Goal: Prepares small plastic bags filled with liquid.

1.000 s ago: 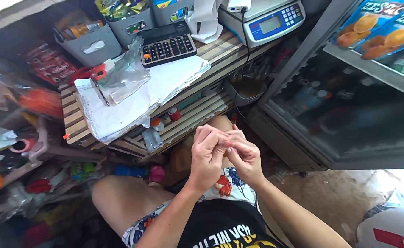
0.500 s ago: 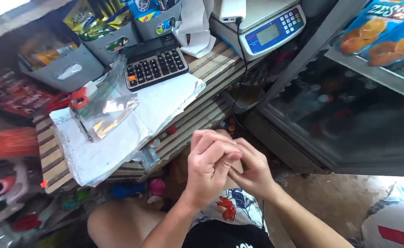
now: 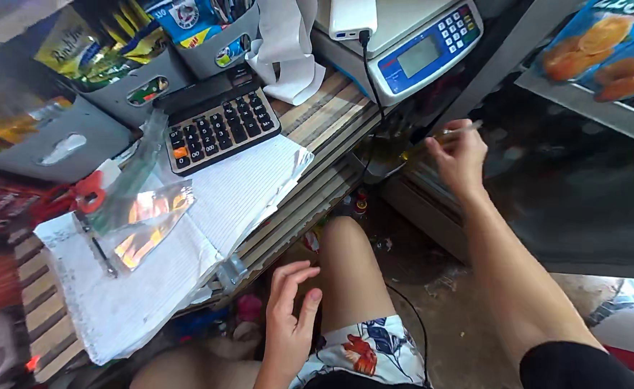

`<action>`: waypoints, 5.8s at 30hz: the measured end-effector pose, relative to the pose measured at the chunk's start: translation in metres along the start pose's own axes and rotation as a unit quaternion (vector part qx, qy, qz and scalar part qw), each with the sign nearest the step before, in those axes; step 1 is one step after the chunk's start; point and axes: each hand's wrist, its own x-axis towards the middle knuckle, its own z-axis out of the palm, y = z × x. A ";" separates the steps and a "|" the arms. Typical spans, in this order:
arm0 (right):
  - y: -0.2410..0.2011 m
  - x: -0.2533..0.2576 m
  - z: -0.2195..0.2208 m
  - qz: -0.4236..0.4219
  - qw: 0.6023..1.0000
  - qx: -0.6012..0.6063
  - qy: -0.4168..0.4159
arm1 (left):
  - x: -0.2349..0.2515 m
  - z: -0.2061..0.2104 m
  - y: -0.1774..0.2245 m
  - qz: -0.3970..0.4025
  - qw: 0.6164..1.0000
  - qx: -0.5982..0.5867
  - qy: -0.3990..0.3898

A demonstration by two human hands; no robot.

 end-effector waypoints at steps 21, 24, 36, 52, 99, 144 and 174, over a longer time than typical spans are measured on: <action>0.075 0.032 0.081 0.171 0.983 -0.062 0.023 | -0.017 0.000 -0.025 -0.070 0.997 0.015 0.033; 0.075 0.018 0.074 0.171 0.984 -0.037 0.023 | -0.015 -0.002 -0.021 -0.065 0.997 0.015 0.025; 0.009 -0.093 0.025 0.153 0.975 0.133 0.096 | 0.044 -0.116 0.055 0.088 0.958 0.232 0.141; -0.177 -0.162 -0.012 -0.212 0.942 0.256 -0.051 | 0.173 -0.221 0.029 -0.057 0.925 0.371 -0.061; -0.345 -0.152 0.040 -0.317 0.873 0.299 -0.218 | 0.031 -0.167 0.100 0.118 0.973 0.142 0.139; -0.321 -0.173 0.023 -0.184 0.798 0.432 -0.377 | -0.009 -0.147 0.103 0.087 0.983 0.030 0.159; -0.314 -0.186 0.051 -0.064 0.814 0.487 -0.311 | -0.009 -0.127 0.077 0.046 0.980 -0.076 0.176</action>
